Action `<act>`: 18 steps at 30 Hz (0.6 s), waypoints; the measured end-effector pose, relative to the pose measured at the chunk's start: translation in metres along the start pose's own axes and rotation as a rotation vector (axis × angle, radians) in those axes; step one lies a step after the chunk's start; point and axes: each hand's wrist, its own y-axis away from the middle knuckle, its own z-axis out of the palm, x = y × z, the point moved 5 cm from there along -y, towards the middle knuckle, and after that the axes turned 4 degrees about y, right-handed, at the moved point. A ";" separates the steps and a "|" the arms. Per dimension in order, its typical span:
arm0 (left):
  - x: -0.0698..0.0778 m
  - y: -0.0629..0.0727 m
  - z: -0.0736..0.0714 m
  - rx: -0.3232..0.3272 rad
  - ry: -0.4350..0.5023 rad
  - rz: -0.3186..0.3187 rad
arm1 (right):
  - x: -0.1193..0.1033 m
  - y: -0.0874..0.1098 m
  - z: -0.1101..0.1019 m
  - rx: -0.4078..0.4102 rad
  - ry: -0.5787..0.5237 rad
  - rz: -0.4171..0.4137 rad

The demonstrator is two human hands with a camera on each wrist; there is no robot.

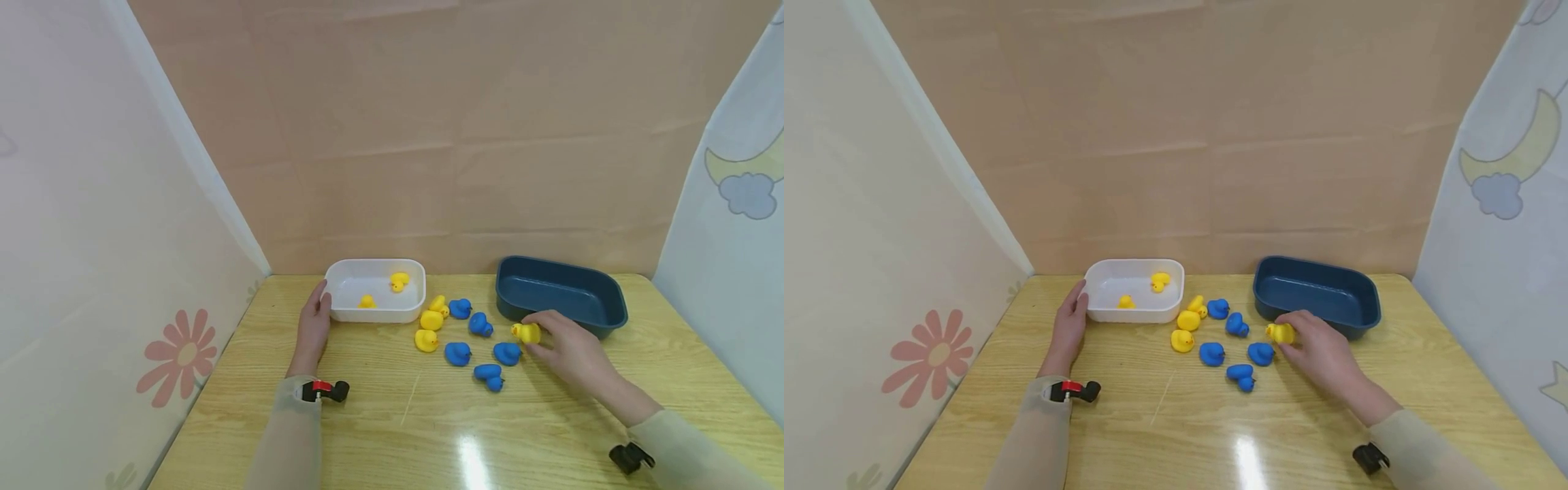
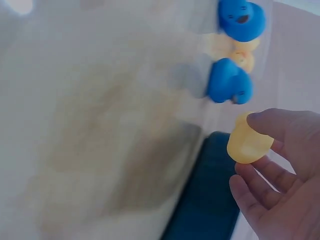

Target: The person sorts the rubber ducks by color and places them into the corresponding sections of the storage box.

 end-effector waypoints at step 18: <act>-0.003 -0.001 0.000 -0.007 0.000 -0.007 | -0.060 -0.049 -0.005 0.033 -0.149 -0.046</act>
